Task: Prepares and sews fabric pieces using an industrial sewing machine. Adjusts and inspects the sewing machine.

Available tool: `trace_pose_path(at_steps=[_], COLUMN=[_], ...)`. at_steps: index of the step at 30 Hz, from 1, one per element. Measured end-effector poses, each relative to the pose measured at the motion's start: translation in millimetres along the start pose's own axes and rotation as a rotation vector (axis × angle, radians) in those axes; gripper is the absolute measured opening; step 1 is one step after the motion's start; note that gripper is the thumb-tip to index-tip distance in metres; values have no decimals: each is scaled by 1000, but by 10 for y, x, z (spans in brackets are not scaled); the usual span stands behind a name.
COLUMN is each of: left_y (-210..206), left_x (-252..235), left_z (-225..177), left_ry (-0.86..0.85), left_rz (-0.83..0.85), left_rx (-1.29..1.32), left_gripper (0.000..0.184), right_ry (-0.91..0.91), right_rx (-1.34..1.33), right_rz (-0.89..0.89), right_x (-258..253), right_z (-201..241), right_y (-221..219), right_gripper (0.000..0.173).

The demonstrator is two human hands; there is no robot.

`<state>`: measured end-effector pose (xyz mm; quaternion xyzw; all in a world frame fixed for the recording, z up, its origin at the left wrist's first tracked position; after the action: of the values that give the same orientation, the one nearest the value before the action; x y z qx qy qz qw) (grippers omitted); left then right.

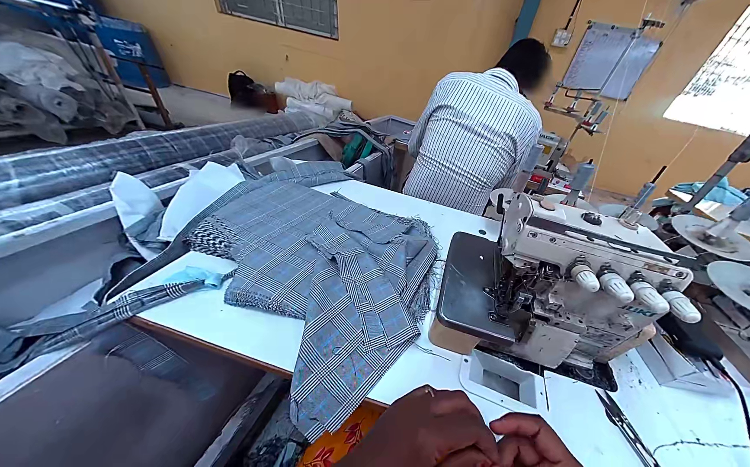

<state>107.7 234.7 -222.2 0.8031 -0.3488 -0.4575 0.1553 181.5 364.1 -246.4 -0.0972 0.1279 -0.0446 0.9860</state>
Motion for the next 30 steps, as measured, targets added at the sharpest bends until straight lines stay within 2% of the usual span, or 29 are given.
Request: trace_pose_path(at_steps=[5,8,12,15,18,21,26,30], left_y=[45,62,103,222,352,291,-13,-67], left_x=[28,17,-28,-94,-245,-575,-915,-845], left_z=[90,126,196,354,660,811,1081,1287], left_ry=[93,117,142,171,220,87,-272,-371], left_rz=[-71,-74,-84,-146,-219,-152,16,-73], left_rx=[-26,11,90,42,-127,-310,-384,-254], left_gripper=[18,17,21,26,23,16,19,27], right_ry=[401,546,576,543,575,653,578,525], right_rx=[567,841,1056,1038,987,1040,1178,1234], right_rz=[-174,-256,-309,-340,-502,-702,-832,-906], right_x=[30,34,-39,-124,-284,-533,-862,-953], right_z=[202,320,337,342,384,300,101,13], right_y=[-90,-177,-246,-141,135,323,351,386], right_gripper=[16,10,16,18,19,20,19,18])
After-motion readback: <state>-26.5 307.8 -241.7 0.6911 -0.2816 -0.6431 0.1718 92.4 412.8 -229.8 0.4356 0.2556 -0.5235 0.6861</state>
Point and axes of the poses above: each hand's wrist, its own x-axis away from the middle knuckle, its own y-axis out of the back of the hand, z = x × y, the point moved 7 cm from there along -x, towards the middle knuckle, and after that the axes turned 9 degrees about -x, right-handed, at the moved point
